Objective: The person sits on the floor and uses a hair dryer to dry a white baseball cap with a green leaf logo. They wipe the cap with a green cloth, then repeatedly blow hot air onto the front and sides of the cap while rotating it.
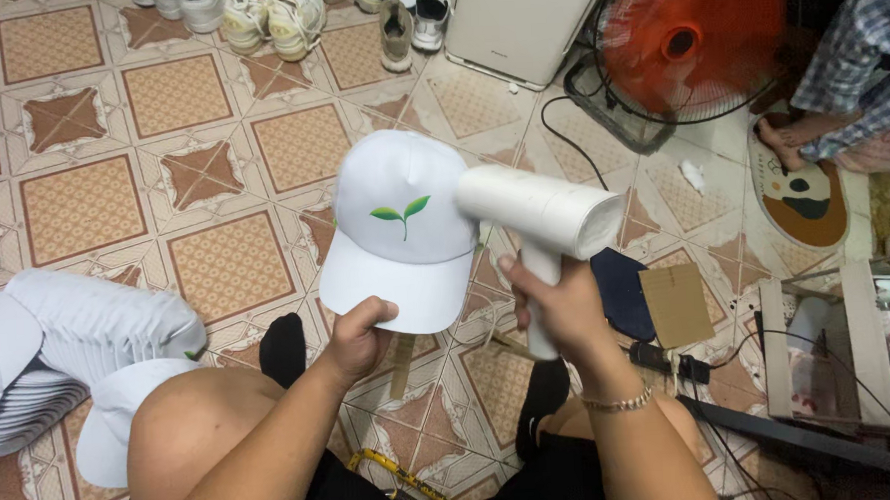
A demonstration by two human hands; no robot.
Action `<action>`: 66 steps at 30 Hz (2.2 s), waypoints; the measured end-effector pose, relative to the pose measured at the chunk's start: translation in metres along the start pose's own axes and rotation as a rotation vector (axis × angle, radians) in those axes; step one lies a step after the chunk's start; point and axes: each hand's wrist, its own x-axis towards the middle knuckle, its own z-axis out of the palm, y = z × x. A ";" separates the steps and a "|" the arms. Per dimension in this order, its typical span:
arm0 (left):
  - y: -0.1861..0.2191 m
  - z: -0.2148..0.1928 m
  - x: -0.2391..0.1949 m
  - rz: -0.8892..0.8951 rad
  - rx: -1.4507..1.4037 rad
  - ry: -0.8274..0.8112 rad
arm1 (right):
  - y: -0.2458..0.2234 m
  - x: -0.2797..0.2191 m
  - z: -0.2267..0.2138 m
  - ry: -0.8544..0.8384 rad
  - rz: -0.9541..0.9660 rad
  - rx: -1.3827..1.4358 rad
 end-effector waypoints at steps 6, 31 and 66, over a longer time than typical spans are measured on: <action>0.016 0.016 0.001 0.024 -0.055 0.034 | 0.008 -0.002 -0.009 -0.136 0.056 0.043; 0.110 0.067 -0.010 0.068 -0.188 -0.044 | 0.339 0.009 0.040 -0.924 -0.126 -1.807; 0.039 0.115 -0.272 -0.388 0.514 -0.440 | 0.011 -0.230 0.009 -0.143 0.050 0.241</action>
